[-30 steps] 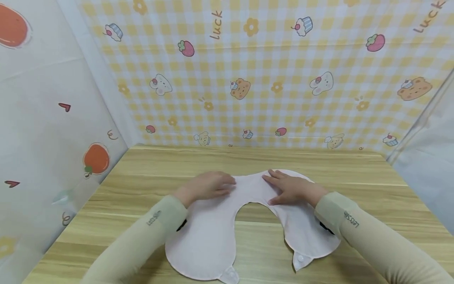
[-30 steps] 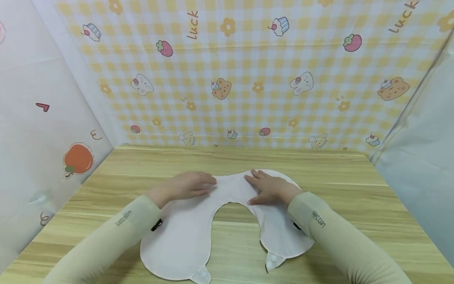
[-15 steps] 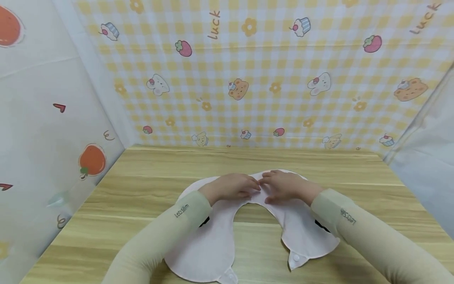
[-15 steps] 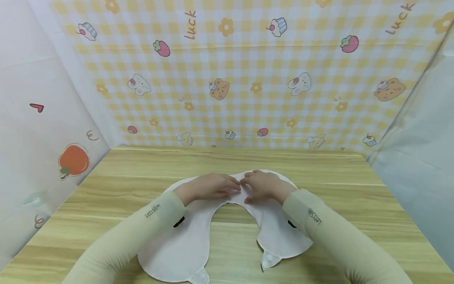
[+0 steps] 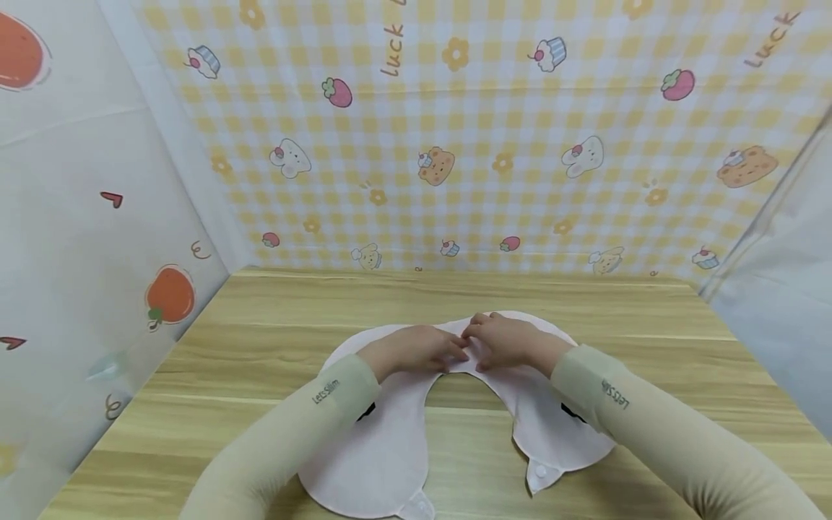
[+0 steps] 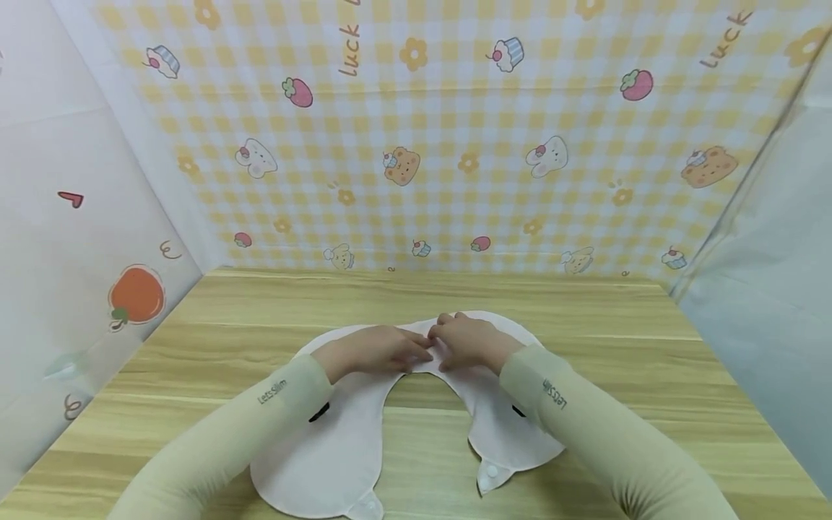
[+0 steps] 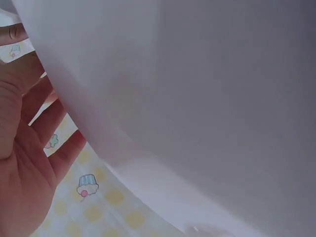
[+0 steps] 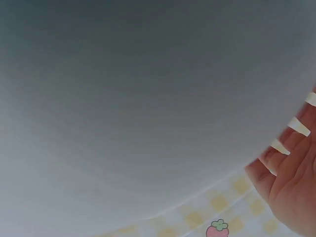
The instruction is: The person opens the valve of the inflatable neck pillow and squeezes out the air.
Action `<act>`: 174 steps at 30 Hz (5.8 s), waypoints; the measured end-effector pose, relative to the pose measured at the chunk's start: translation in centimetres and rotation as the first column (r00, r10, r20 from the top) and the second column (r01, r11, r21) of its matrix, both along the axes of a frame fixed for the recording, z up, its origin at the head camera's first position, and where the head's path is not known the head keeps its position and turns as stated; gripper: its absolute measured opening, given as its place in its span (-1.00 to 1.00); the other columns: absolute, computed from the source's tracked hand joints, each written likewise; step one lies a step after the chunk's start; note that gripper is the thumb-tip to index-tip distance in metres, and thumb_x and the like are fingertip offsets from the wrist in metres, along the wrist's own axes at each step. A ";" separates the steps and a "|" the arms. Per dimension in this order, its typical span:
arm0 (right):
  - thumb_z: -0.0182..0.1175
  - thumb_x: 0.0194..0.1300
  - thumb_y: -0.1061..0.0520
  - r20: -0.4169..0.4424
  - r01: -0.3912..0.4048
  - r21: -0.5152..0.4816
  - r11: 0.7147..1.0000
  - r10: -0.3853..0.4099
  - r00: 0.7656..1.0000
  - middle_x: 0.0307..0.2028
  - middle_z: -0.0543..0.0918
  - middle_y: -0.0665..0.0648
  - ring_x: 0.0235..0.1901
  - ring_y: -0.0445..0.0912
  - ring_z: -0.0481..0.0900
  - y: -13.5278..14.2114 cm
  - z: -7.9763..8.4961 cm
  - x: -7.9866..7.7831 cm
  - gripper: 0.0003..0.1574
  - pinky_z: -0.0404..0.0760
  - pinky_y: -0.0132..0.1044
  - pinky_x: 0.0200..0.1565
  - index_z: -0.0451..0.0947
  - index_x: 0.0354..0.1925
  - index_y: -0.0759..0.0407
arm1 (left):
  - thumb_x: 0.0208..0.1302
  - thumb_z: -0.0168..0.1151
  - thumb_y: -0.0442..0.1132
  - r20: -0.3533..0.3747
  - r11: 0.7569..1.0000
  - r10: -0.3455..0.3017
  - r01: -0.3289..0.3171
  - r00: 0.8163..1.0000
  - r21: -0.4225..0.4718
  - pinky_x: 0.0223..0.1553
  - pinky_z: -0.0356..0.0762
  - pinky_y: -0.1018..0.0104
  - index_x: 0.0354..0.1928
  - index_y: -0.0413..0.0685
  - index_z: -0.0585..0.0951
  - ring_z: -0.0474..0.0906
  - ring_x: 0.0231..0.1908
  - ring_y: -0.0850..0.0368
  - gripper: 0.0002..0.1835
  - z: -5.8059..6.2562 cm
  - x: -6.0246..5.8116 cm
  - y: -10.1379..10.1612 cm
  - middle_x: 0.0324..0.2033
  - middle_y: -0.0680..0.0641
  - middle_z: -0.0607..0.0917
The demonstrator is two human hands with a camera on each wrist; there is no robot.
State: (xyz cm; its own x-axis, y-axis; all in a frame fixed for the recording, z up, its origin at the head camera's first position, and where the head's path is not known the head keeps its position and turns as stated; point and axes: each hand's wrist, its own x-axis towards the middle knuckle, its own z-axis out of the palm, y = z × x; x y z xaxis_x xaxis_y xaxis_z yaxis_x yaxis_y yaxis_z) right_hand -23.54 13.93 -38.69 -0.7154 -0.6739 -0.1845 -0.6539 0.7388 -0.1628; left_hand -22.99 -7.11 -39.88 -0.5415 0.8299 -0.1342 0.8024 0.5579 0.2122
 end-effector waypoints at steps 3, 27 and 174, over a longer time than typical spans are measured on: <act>0.40 0.18 -0.02 -0.007 0.002 0.000 1.000 -0.002 1.000 0.24 0.49 0.18 0.18 0.21 0.48 0.1 -0.2 0.1 -0.32 0.59 0.09 0.12 0.51 0.24 0.09 | 0.37 0.25 -0.25 0.015 1.000 0.021 -0.021 1.000 -0.012 0.37 0.38 0.25 0.24 0.09 0.60 0.40 0.38 0.10 -0.59 -0.1 0.1 -1.0 0.37 0.00 0.48; 0.41 0.15 -0.16 -0.002 0.044 0.068 0.997 -0.044 0.999 -0.02 0.56 0.01 0.01 0.00 0.50 -6.8 0.2 0.8 -0.52 0.66 0.09 -0.13 0.62 0.03 -0.11 | 0.31 0.32 -0.16 -0.008 0.997 0.077 -0.077 0.997 0.030 0.39 0.35 0.09 0.27 -0.01 0.57 0.38 0.39 0.00 -0.51 -0.2 1.9 -6.8 0.35 -0.10 0.50; 0.58 -0.36 -0.44 0.175 -0.164 0.152 0.975 0.136 0.975 0.61 -0.27 0.04 0.60 0.00 -0.32 -11.7 -1.5 4.5 0.76 0.09 0.27 0.46 -0.23 0.59 -0.06 | -0.30 0.44 0.44 0.023 0.885 0.466 -0.466 0.885 0.004 0.12 0.39 -0.48 0.45 0.06 0.32 0.19 0.43 -0.39 0.20 -0.3 12.6 -14.8 0.49 -0.26 0.23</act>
